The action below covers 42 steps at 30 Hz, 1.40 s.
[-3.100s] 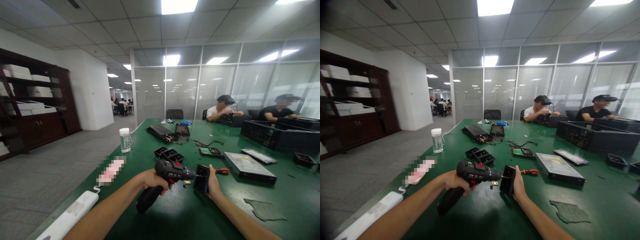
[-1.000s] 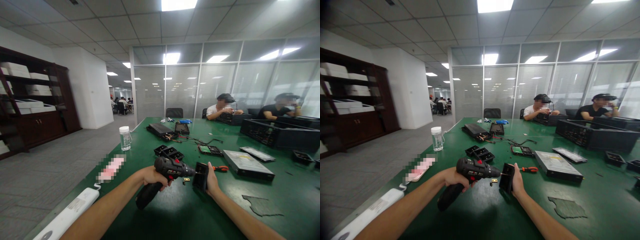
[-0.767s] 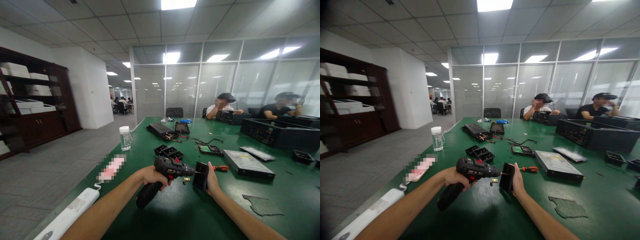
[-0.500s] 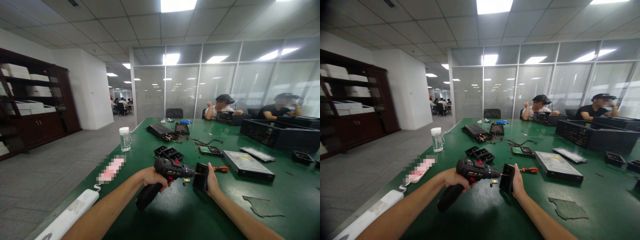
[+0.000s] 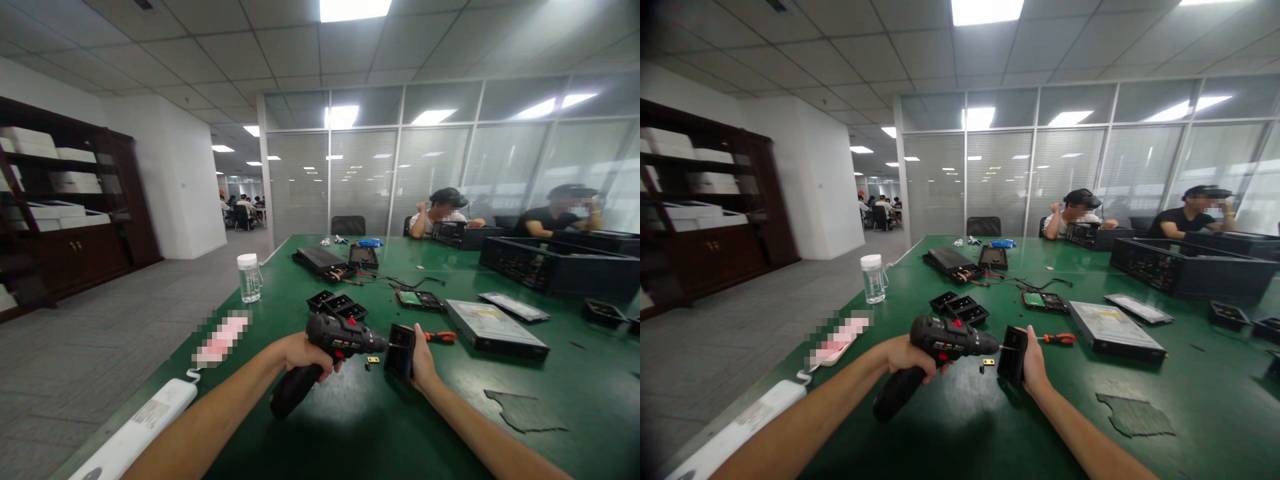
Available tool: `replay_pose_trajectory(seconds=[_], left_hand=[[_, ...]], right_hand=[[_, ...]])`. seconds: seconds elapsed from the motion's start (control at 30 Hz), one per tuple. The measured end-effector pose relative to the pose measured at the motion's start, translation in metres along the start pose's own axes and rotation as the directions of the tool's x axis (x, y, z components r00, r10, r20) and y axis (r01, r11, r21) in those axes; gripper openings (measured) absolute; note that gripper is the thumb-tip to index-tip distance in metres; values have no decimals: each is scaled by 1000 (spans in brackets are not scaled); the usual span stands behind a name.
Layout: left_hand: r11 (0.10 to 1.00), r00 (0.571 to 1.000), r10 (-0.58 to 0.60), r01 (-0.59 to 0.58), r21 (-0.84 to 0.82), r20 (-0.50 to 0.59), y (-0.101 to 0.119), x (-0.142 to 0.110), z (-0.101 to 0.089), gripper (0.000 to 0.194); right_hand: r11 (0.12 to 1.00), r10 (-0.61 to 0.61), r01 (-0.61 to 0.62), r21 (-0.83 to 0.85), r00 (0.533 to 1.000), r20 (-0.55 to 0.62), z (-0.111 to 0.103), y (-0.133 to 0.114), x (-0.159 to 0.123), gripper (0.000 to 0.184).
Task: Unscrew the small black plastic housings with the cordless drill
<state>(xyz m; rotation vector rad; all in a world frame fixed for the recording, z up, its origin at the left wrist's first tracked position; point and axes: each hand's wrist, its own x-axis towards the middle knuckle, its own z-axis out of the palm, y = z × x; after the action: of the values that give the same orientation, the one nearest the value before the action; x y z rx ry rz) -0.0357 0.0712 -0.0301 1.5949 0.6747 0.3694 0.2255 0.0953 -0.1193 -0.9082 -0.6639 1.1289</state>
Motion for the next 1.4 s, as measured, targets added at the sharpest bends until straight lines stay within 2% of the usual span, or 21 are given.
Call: replay_pose_trajectory(seconds=[0.13,0.27,0.47,0.6,0.8,1.0,1.1,1.23,1.4], left_hand=[[1000,1000,-11,11,-17,1,1,0,-2,26],[1000,1000,28,-28,-4,-5,5,-2,-6,30],[999,1000,18,-18,29,-2,11,-7,-15,23],[1000,1000,-9,9,23,-5,8,-6,-20,22],[1000,1000,-21,21,9,-15,3,-5,-25,26],[1000,1000,-5,5,22,2,6,-5,-18,27],[999,1000,-16,17,31,-22,7,-6,-13,29],[998,998,-16,21,65,-63,6,-5,-9,24],[994,998,-3,10,109,-58,4,-3,-8,18]], right_hand=[[999,-30,31,-28,999,12,3,-2,-1,44],[998,-60,60,-27,998,18,12,-6,-2,43],[996,-72,71,-44,997,-12,24,-6,-5,42],[994,-56,58,-91,998,25,22,1,-4,43],[997,-45,49,-65,997,68,19,10,5,46],[998,66,-66,-8,996,61,17,6,4,47],[998,64,-65,22,996,55,17,3,1,46],[997,65,-65,37,998,17,17,2,0,44],[997,68,-68,40,998,3,15,3,2,43]])
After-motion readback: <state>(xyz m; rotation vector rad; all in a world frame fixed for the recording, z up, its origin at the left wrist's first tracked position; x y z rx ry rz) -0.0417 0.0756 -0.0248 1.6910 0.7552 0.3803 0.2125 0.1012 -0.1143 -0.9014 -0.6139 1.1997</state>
